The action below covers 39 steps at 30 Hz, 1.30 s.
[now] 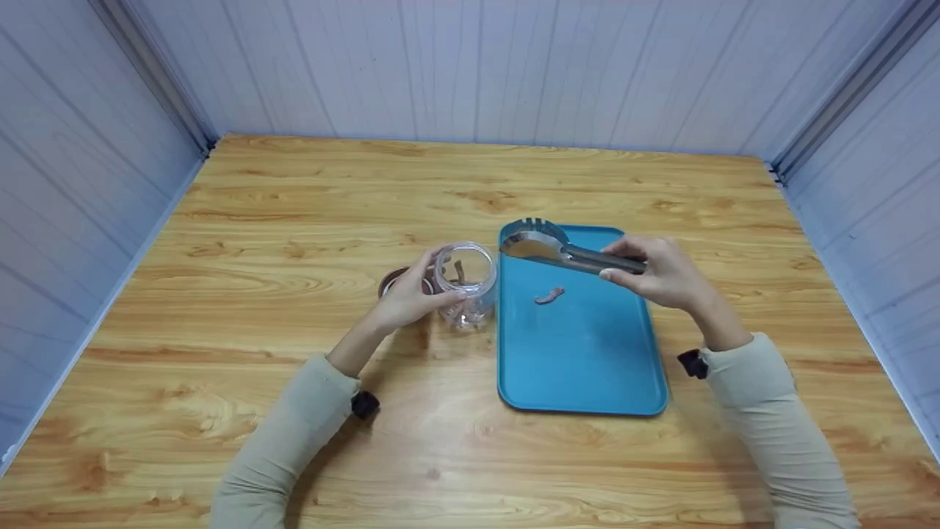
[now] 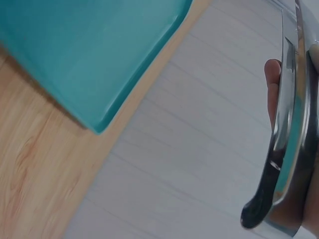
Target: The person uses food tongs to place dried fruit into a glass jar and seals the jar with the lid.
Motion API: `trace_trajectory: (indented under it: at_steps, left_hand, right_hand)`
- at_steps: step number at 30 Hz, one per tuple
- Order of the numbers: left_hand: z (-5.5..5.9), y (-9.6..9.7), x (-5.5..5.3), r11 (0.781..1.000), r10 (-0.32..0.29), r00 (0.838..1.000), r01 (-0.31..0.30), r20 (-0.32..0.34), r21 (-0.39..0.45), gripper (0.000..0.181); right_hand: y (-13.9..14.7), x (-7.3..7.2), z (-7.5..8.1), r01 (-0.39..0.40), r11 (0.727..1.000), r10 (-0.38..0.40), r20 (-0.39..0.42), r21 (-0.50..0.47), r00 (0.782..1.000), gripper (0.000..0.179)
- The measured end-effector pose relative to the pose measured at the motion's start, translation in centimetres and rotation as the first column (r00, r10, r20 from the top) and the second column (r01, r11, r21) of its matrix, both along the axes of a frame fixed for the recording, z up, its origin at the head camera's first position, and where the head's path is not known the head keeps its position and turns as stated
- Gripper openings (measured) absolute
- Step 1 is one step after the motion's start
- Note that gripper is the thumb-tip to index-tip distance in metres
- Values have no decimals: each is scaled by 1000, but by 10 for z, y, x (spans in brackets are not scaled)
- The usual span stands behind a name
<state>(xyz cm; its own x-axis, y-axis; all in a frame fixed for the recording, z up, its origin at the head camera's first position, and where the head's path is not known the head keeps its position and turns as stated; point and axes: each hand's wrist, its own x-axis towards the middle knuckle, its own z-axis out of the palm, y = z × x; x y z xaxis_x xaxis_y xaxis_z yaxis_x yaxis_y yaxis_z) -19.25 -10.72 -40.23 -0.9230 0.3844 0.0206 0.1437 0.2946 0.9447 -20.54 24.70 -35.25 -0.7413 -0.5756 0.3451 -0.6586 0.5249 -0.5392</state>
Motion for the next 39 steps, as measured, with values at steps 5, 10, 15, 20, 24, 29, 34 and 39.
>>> trace_trajectory:
  at_steps: [5, 10, 15, 20, 24, 29, 34, 39]
  left_hand:
    - [18, 3, 10, 1000, 0, 1000, 0, -12, -23, 72]
    - [0, 1, 0, 999, 24, 999, -25, -45, -40, 74]
    - [2, 1, 1, 999, 16, 999, -17, -41, -34, 73]
    - [21, 3, 12, 1000, 1, 999, -1, -35, -20, 71]
    - [20, 3, 11, 1000, -1, 1000, 1, -25, -11, 71]
    - [1, 1, 0, 1000, 6, 999, -7, -32, -16, 75]
    - [-7, 0, -4, 1000, 8, 999, -8, -53, -10, 75]
    - [-3, 0, -2, 999, 17, 999, -19, -51, -26, 75]
  right_hand:
    - [15, 2, -3, 24, 1000, -24, 11, 13, 1000, 25]
    - [30, 6, -9, 79, 995, -81, 31, 57, 996, 28]
    - [42, 9, -16, 105, 989, -108, 21, 108, 994, 29]
    - [48, 11, -24, 96, 985, -99, 15, 144, 995, 28]
    - [49, 13, -31, 78, 981, -84, 26, 177, 996, 30]
    - [48, 14, -37, 64, 972, -68, 12, 226, 998, 31]
    - [45, 14, -42, 51, 967, -59, 25, 248, 998, 33]
    - [44, 14, -45, 44, 957, -49, 12, 287, 999, 36]
